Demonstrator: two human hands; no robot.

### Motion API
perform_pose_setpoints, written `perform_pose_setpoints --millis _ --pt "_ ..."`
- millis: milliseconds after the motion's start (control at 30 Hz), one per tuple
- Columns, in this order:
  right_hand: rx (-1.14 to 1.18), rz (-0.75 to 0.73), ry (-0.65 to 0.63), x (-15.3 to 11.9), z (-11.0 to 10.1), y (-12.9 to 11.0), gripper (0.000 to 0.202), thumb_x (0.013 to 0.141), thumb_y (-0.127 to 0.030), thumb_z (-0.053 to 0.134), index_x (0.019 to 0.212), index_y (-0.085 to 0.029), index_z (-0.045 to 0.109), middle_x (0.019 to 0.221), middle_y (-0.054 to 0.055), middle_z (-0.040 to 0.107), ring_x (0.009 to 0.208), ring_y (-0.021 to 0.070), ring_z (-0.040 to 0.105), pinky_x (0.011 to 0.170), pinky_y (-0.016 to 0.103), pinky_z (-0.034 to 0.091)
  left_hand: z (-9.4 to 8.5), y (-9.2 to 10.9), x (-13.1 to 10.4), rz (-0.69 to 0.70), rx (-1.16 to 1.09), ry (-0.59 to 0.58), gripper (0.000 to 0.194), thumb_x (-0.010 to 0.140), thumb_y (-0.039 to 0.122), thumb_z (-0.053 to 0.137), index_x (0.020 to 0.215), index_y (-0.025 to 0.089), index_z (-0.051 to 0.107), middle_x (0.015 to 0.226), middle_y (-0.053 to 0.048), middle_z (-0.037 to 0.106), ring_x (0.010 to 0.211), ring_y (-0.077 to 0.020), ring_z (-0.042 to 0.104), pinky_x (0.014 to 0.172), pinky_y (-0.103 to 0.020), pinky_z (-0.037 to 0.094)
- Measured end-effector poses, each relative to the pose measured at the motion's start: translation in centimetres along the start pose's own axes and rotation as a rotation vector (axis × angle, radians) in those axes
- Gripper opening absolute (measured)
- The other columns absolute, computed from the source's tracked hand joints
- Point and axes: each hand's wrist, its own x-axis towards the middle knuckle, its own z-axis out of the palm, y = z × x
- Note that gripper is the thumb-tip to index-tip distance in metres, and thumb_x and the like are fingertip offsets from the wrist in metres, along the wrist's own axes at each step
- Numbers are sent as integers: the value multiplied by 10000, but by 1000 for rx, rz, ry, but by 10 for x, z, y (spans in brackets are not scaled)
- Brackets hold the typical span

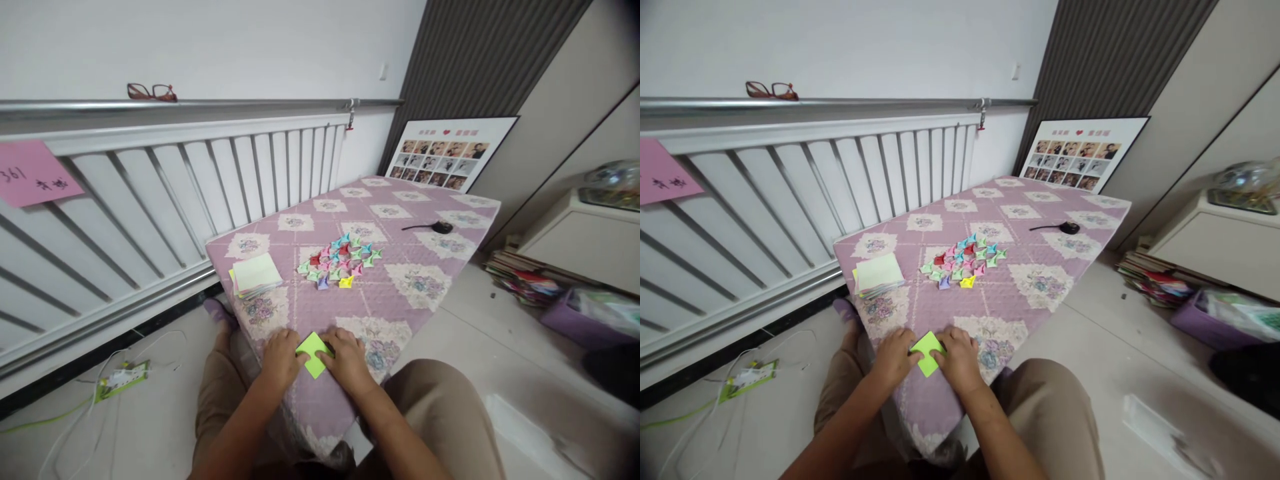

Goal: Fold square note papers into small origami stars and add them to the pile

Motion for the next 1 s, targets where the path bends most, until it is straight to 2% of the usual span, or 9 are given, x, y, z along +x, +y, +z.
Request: perform_pose_setpoints --millis 200,333,533,700,767,867,1000 --pt "84 -75 16 -2 0 10 228 770 -273 659 993 -315 640 1025 8 619 1003 228 510 843 369 285 -1 0 8 53 -19 -84 225 801 313 597 1021 268 604 1061 -21 597 1040 -217 514 883 -338 337" --pt "88 -94 57 -2 2 13 342 775 -265 656 1109 -311 602 1048 28 627 1009 238 518 848 376 293 7 -4 4 78 -61 9 194 811 272 581 1002 273 618 1036 -10 607 1024 -204 514 896 -342 331" --pt "113 -134 69 -3 4 15 220 796 -256 640 1011 -304 642 1038 28 638 994 233 532 879 395 282 18 -10 -1 124 -100 113 163 787 222 602 947 256 610 991 3 624 974 -195 532 878 -337 343" --pt "157 -162 97 -5 1 12 334 790 -205 642 1108 -296 598 1081 30 633 1031 224 525 942 407 253 20 -13 -1 149 -104 144 101 781 209 615 875 231 590 950 2 628 948 -193 541 853 -334 340" --pt "161 -177 94 -5 1 11 281 784 -186 643 1045 -287 611 1084 20 628 1034 216 522 950 404 245 19 -13 -1 159 -103 138 85 782 212 620 859 225 586 930 4 625 929 -187 542 844 -327 342" --pt "138 -197 92 -5 1 10 88 786 -175 629 837 -245 616 1027 7 629 988 197 525 926 385 256 18 -15 0 181 -103 124 51 795 217 621 840 224 596 914 7 621 917 -182 539 844 -326 338" --pt "85 -227 110 -7 3 10 72 800 -171 597 751 -225 597 926 3 622 917 179 517 882 360 273 14 -18 2 268 -84 76 58 854 209 575 865 237 624 926 8 622 921 -172 533 843 -323 335"
